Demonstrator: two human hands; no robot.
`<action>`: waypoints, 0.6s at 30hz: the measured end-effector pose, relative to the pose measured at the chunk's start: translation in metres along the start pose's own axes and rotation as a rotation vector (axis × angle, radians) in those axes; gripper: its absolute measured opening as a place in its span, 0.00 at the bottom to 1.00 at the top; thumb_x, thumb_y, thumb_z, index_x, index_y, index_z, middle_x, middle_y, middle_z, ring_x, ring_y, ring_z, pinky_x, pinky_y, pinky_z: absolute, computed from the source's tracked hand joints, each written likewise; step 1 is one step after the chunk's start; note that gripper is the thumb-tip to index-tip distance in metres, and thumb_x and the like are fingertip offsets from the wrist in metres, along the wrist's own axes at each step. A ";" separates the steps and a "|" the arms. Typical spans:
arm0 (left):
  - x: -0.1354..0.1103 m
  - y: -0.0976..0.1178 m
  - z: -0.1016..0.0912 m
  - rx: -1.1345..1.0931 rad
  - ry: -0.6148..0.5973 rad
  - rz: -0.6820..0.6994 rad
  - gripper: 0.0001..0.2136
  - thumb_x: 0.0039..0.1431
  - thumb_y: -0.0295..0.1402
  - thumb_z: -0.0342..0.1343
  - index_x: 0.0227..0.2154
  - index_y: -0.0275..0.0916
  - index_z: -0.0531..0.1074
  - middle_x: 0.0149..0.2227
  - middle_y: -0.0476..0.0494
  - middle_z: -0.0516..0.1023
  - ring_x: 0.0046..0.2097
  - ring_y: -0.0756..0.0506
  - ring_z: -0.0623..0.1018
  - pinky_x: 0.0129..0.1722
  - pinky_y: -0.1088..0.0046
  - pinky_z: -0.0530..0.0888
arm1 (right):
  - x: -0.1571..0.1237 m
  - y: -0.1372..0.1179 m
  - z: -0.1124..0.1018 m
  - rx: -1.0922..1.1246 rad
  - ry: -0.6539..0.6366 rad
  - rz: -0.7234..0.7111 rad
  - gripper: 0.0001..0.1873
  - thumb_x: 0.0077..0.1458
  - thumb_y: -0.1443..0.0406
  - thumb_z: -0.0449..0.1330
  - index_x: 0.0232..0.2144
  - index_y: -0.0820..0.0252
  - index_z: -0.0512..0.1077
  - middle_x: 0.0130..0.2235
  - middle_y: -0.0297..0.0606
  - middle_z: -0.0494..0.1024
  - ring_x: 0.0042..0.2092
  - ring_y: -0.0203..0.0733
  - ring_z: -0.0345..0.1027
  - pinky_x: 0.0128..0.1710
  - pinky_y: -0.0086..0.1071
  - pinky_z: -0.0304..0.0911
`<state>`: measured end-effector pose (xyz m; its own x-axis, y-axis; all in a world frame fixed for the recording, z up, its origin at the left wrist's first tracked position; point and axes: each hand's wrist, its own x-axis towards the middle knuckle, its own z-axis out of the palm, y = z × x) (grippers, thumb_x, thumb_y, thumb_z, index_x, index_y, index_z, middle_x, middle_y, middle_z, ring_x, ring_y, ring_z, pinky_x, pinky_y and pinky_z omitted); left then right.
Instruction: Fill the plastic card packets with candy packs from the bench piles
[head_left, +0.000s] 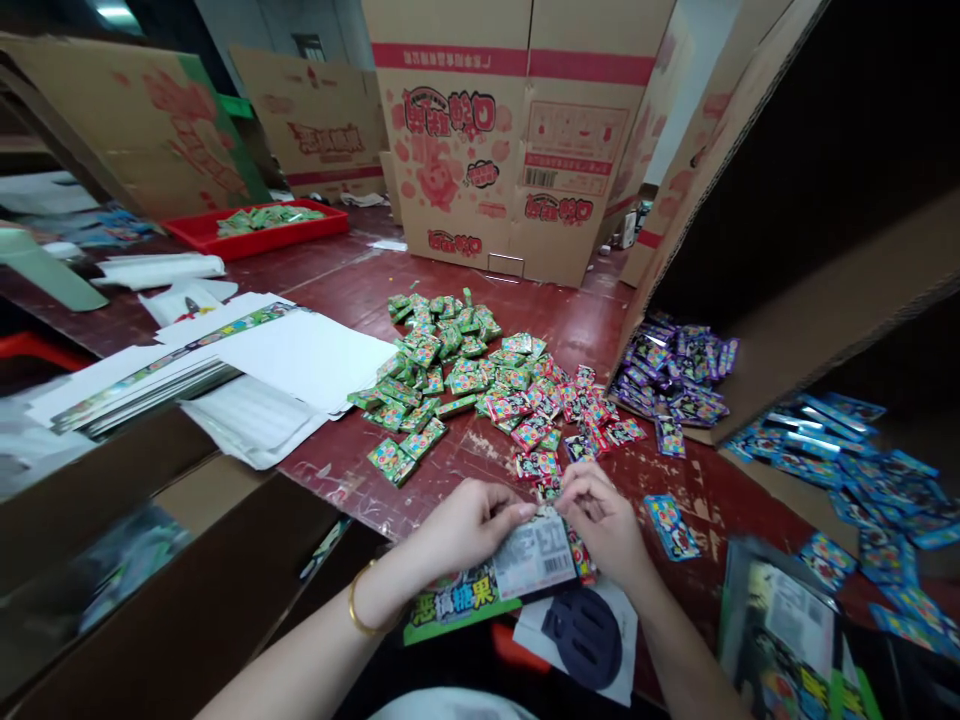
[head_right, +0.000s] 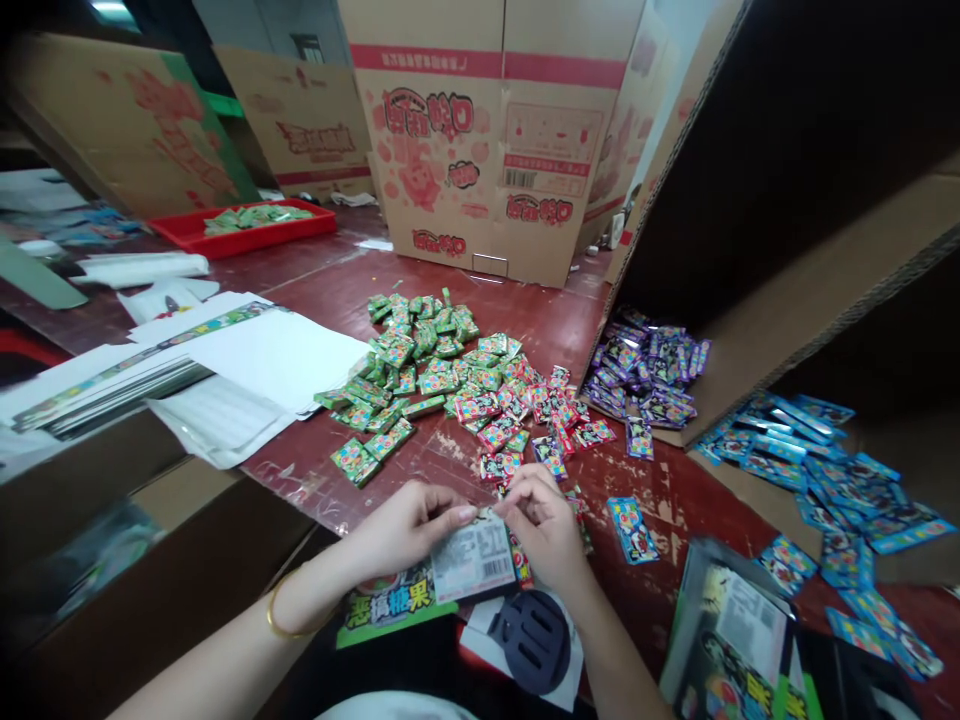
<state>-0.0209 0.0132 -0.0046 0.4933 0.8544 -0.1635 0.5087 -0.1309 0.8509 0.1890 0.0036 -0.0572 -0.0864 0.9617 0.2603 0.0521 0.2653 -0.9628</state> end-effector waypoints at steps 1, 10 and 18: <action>0.000 0.000 0.000 -0.001 0.020 -0.005 0.23 0.61 0.49 0.44 0.22 0.34 0.68 0.20 0.54 0.57 0.23 0.53 0.56 0.21 0.78 0.52 | -0.002 0.001 0.003 0.012 0.037 -0.014 0.06 0.54 0.62 0.62 0.33 0.57 0.70 0.40 0.40 0.67 0.38 0.40 0.66 0.35 0.31 0.66; -0.034 -0.021 -0.040 0.020 0.155 -0.112 0.23 0.62 0.49 0.43 0.28 0.34 0.72 0.22 0.51 0.65 0.24 0.52 0.60 0.22 0.77 0.55 | -0.004 0.007 0.068 -0.072 -0.089 -0.026 0.12 0.57 0.60 0.58 0.24 0.58 0.70 0.48 0.44 0.69 0.50 0.48 0.65 0.46 0.38 0.63; -0.096 -0.087 -0.078 0.085 0.200 -0.380 0.24 0.58 0.53 0.44 0.20 0.37 0.64 0.19 0.54 0.54 0.23 0.52 0.55 0.21 0.76 0.52 | 0.086 0.062 0.176 -0.253 -0.014 0.086 0.19 0.47 0.57 0.65 0.41 0.59 0.69 0.44 0.47 0.73 0.48 0.53 0.65 0.48 0.46 0.62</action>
<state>-0.1680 -0.0177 -0.0242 0.1175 0.9293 -0.3501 0.6883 0.1779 0.7032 0.0098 0.0902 -0.1076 -0.0848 0.9807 0.1760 0.3072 0.1938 -0.9317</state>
